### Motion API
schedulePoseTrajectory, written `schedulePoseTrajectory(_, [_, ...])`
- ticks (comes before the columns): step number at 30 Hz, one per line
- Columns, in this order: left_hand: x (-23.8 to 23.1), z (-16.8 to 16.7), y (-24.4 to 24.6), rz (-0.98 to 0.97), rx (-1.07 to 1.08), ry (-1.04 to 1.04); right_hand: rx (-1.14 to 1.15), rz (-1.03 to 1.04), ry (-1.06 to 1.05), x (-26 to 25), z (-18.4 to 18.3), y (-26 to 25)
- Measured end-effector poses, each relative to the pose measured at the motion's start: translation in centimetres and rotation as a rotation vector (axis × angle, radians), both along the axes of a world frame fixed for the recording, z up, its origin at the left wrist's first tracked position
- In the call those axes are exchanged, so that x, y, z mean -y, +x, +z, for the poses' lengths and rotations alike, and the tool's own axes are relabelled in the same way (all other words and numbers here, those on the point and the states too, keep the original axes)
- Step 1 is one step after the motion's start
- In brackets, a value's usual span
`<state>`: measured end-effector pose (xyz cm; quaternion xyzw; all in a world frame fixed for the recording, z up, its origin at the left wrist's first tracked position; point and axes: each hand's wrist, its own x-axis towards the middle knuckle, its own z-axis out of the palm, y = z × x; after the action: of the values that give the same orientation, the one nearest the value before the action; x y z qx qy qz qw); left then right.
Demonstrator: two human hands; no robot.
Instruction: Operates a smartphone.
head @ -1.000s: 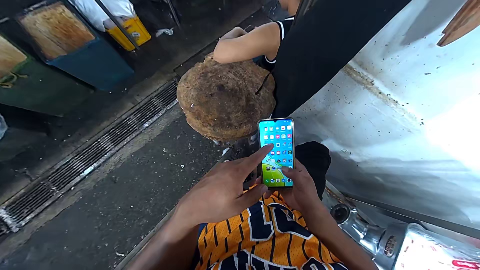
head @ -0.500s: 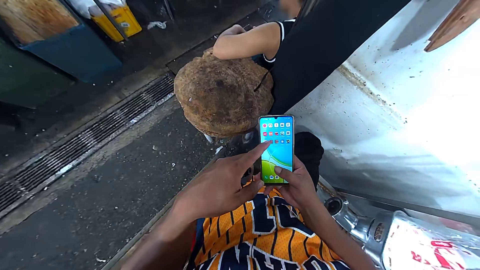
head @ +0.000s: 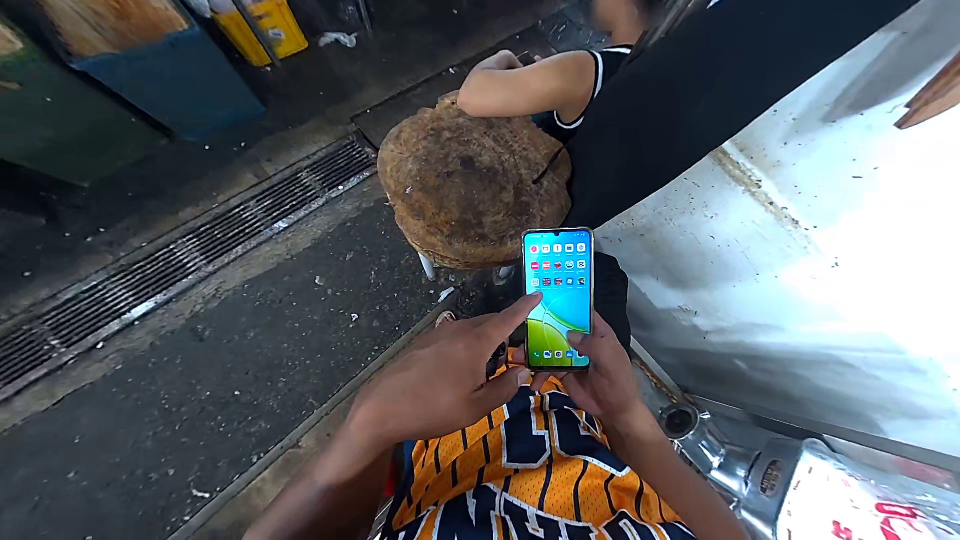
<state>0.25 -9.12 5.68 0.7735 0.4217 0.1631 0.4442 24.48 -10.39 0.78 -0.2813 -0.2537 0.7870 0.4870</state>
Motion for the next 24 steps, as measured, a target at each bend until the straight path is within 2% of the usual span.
schedulePoseTrajectory(4, [0.5, -0.5, -2.1, 0.062, -0.006, -0.014, 0.040, -0.006, -0.049, -0.8, 0.0, -1.8])
schedulePoseTrajectory(12, [0.2, -0.2, -4.6, 0.093, 0.033, 0.035, -0.130, 0.132, -0.139, -2.0, -0.8, -2.9])
schedulePoseTrajectory(19, [0.5, 0.6, -4.0, 0.140, 0.029, 0.023, -0.078, 0.140, -0.123, -3.7, -0.5, -4.3])
schedulePoseTrajectory(24, [0.4, 1.9, -3.6, 0.165, -0.091, 0.018, 0.041, 0.132, -0.071, -4.5, 0.3, -6.2])
